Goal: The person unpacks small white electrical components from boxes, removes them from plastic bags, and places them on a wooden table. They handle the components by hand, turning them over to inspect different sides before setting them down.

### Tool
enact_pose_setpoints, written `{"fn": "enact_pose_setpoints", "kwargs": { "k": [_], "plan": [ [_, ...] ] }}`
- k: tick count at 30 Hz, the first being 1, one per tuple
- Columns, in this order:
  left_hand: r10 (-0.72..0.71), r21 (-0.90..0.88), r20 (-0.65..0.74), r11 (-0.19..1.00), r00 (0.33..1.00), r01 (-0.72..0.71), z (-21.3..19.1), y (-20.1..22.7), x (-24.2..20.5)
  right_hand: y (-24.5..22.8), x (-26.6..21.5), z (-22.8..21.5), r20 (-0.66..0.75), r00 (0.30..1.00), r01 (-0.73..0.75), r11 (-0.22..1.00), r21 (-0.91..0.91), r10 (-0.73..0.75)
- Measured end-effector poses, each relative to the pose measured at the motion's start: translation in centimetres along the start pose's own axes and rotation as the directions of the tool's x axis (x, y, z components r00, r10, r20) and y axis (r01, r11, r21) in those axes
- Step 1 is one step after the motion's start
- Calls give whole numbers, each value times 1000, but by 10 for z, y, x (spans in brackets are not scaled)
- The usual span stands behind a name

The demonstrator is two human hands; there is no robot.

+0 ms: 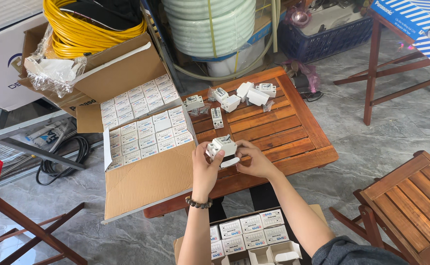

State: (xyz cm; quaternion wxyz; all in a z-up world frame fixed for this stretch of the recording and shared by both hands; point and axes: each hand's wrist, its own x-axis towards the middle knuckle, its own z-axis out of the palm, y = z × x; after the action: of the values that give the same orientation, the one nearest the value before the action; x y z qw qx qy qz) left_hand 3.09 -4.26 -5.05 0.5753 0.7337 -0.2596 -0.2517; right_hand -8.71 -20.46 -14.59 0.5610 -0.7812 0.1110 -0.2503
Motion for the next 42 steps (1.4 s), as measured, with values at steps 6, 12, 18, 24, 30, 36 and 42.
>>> {"fn": "enact_pose_setpoints", "kwargs": {
  "k": [6,12,18,24,30,36,42],
  "plan": [
    [18,121,26,992,1000,-21,-4,-11,5,-3,1,0,-42,997,68,997,-26,-69],
    [-4,249,109,968,994,-23,-6,2,3,-20,0,0,-50,999,-18,998,64,21],
    [24,278,103,959,994,-51,-11,21,0,-27,2,-1,-35,999,-18,999,33,19],
    [87,264,63,959,994,-100,-15,4,1,-21,2,3,-55,997,53,998,-24,-54],
    [182,260,37,948,983,-185,-12,-10,1,6,-1,8,-35,997,60,997,-48,-62],
    [208,316,73,923,975,-221,-11,-20,7,10,0,6,-47,998,35,999,34,-34],
    [207,405,163,877,965,-256,-5,-29,9,-6,-2,4,-34,998,53,998,-35,-54]
  ]
}}
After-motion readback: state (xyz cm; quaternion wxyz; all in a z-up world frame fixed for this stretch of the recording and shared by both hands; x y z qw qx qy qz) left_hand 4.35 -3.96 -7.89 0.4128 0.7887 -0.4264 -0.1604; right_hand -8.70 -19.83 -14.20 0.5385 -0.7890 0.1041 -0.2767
